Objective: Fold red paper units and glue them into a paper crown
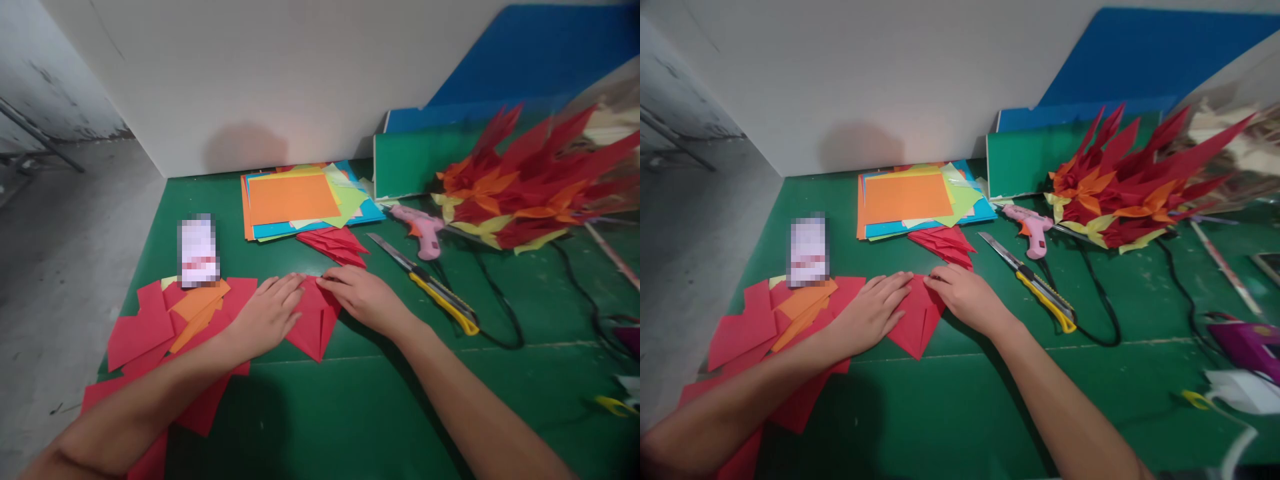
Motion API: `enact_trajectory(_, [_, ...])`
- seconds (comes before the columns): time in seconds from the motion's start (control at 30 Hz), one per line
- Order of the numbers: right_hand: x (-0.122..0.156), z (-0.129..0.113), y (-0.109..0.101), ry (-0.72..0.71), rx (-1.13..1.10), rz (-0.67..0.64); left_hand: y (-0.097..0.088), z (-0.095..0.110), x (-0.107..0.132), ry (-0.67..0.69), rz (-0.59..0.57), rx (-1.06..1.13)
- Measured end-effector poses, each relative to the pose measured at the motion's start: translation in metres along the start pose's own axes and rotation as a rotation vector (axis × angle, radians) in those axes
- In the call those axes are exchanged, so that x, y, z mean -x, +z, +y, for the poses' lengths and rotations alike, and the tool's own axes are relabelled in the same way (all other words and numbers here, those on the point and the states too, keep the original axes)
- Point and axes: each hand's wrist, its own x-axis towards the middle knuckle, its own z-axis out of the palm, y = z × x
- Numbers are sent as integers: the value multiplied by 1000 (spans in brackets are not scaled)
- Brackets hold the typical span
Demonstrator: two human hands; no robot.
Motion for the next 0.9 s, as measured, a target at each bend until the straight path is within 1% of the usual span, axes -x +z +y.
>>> enact_trajectory(0.33, [1, 1, 0, -11, 6, 7, 3, 1, 0, 6, 9, -51])
enact_trajectory(0.73, [0, 0, -5, -12, 5, -34, -4, -3, -3, 23, -25, -35])
enact_trajectory(0.9, [3, -4, -4, 21, 52, -26, -7, -4, -5, 21, -27, 7])
